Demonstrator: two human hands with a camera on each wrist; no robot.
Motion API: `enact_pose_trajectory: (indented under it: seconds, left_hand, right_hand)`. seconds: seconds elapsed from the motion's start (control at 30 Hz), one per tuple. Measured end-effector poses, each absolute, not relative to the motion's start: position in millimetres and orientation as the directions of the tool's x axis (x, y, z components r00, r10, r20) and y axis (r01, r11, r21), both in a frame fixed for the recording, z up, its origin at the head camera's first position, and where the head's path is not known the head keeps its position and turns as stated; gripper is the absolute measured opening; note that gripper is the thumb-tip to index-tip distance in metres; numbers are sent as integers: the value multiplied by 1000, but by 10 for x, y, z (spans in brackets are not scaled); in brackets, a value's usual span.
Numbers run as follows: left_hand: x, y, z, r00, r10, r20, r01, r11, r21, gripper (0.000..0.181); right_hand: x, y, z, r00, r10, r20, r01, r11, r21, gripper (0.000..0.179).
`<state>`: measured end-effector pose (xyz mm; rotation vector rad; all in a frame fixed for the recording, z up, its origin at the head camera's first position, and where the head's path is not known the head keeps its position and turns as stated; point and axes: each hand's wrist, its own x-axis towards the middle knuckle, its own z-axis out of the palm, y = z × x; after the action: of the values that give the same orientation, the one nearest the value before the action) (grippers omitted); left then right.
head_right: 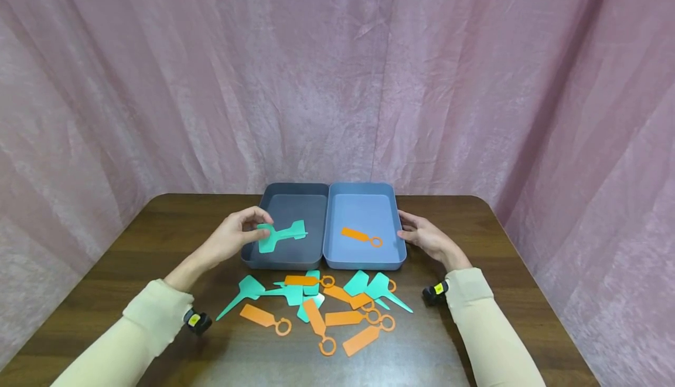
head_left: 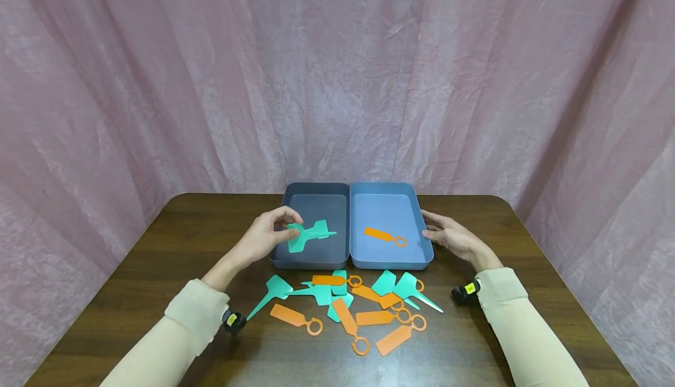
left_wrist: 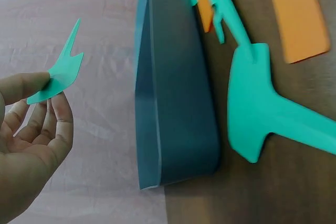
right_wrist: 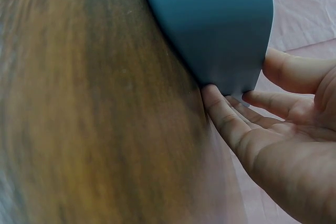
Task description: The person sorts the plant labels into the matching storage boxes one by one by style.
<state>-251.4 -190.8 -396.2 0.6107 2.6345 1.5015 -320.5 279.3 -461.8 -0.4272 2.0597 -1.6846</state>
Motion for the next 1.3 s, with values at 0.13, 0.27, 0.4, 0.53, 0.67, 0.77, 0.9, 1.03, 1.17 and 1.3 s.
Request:
enact_pose_trajectory:
  seconds: [0.13, 0.27, 0.4, 0.53, 0.67, 0.77, 0.9, 1.03, 1.17, 1.3]
  left_hand:
    - [-2594, -1899, -3881, -923, 351, 159, 310, 433, 846, 18]
    - [-2671, -1878, -3819, -927, 341, 156, 299, 423, 855, 22]
    - [-2727, -1845, -3760, -933, 326, 153, 287, 414, 864, 23]
    - [-2781, -1803, -3717, -935, 321, 153, 288, 430, 856, 21]
    - [-2865, -1785, -3721, -937, 319, 145, 282, 439, 853, 19]
    - [-2936, -1787, -3738, -937, 323, 135, 274, 437, 857, 19]
    - [-3015, -1811, -3768, -937, 330, 117, 263, 445, 856, 22]
    - [-3092, -1865, -3800, -937, 332, 109, 264, 468, 843, 24]
    - [-3164, -1907, -3816, -938, 333, 93, 261, 506, 822, 24]
    - [-3202, -1893, -3820, -940, 330, 82, 253, 516, 818, 23]
  right_hand:
    - [-3228, 2796, -4634, -855, -500, -137, 31, 214, -976, 71]
    - [-3238, 2798, -4660, -856, -498, -137, 33, 211, -977, 71]
    - [-3234, 2801, -4677, -857, -494, -147, 49, 205, -978, 71]
    - [-3229, 2802, -4682, -861, -483, -156, 58, 213, -975, 71]
    - [-3226, 2796, -4685, -865, -475, -162, 66, 213, -975, 71]
    - [-3221, 2793, -4687, -863, -480, -155, 60, 208, -976, 71]
    - [-3214, 2782, -4697, -861, -484, -156, 63, 203, -977, 71]
    - [-3217, 2768, -4693, -853, -501, -147, 44, 211, -977, 71]
    - [-3220, 2762, -4682, -851, -505, -140, 33, 215, -976, 72]
    - [-3218, 2766, -4686, -851, -505, -144, 38, 214, -976, 72]
